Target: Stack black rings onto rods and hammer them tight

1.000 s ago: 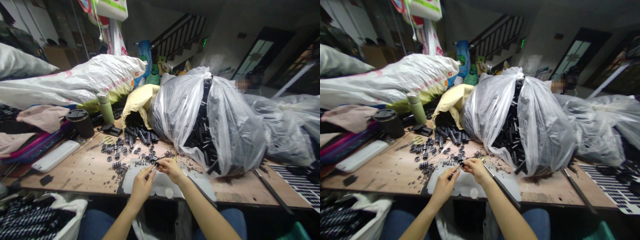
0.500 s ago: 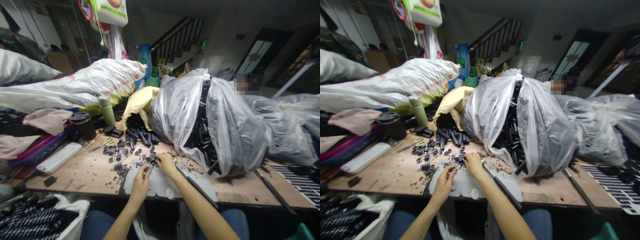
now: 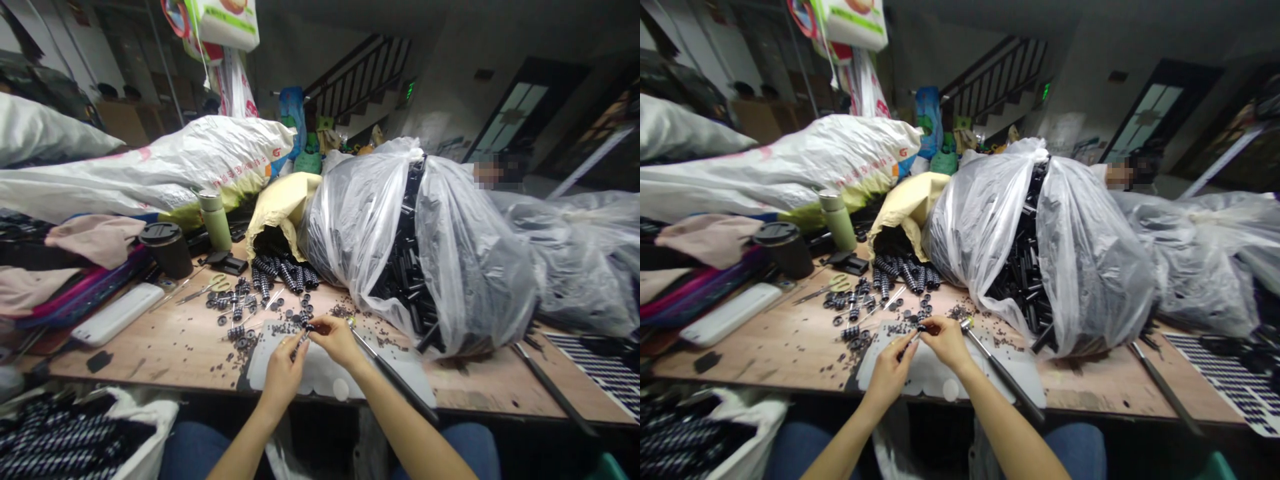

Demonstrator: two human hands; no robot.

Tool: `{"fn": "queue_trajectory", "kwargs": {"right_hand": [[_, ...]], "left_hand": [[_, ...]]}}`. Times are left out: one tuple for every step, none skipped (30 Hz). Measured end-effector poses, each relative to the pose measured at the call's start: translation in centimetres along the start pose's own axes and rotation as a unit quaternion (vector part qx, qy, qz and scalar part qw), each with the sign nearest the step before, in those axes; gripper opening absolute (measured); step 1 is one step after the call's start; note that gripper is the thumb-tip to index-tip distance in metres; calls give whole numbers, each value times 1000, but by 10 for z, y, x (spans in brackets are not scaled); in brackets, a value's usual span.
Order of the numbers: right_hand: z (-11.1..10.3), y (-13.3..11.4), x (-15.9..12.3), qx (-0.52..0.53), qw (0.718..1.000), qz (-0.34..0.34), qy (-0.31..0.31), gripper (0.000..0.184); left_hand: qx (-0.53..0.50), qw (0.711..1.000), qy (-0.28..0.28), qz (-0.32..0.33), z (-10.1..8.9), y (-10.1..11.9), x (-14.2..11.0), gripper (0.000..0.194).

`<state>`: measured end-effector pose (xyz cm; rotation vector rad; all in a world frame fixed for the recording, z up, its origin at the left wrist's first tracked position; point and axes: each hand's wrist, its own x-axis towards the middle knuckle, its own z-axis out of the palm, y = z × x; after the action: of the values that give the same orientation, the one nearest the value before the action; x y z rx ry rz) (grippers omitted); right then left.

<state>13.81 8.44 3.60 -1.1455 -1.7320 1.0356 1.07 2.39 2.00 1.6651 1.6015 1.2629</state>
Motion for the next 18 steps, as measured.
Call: {"fn": "queue_trajectory", "kwargs": {"right_hand": [[0,-1,-1,2,1000,-1,2,17],[-1,-2,-1,3,1000,-2,4,16],[-1,-3,-2,3,1000,-3,6,16],[-1,-3,-2,2,1000,-5,10,16],[-2,-4,-3,0,1000,-7,13,16],[-2,-4,-3,-3,1000,-8,17,15],[-2,-4,-4,-7,1000,-11,20,14],[-2,-4,-5,-12,1000,-14,22,14],[-2,-5,-6,-18,999,-20,24,14],[-2,-5,-9,-25,999,-28,25,15],[-2,-7,-11,-32,999,-37,23,17],[-1,-8,-14,-39,998,-48,17,18],[-1,-9,-17,-46,997,-59,7,19],[-1,-10,-18,-53,996,-70,-7,19],[-2,-11,-19,-62,995,-77,-19,19],[-2,-10,-17,-74,994,-81,-26,19],[-2,-8,-12,-90,992,-82,-24,21],[-3,-5,-5,-108,991,-80,-16,22]], "left_hand": [[3,1000,-2,6,-1,0,0,30],[6,1000,-2,11,-1,0,-1,30],[8,1000,-1,15,-2,0,-1,30],[10,1000,-1,19,-2,0,-1,30],[12,1000,-2,23,-3,0,-1,30],[14,1000,-2,26,-3,0,-1,29],[16,999,-4,28,-3,1,-1,30],[19,999,-7,29,-3,1,-1,30],[21,999,-10,28,-2,1,-1,29],[22,999,-12,27,-2,2,-1,29],[21,999,-14,24,-2,2,0,29],[18,1000,-15,19,-2,1,0,30],[13,1000,-11,11,-1,1,1,31],[6,1000,-2,3,-1,0,1,32],[-2,1000,10,-6,-1,-2,2,33],[-13,1000,21,-14,0,-4,3,34],[-27,999,29,-24,0,-6,3,35],[-43,998,32,-39,0,-7,4,35]]}}
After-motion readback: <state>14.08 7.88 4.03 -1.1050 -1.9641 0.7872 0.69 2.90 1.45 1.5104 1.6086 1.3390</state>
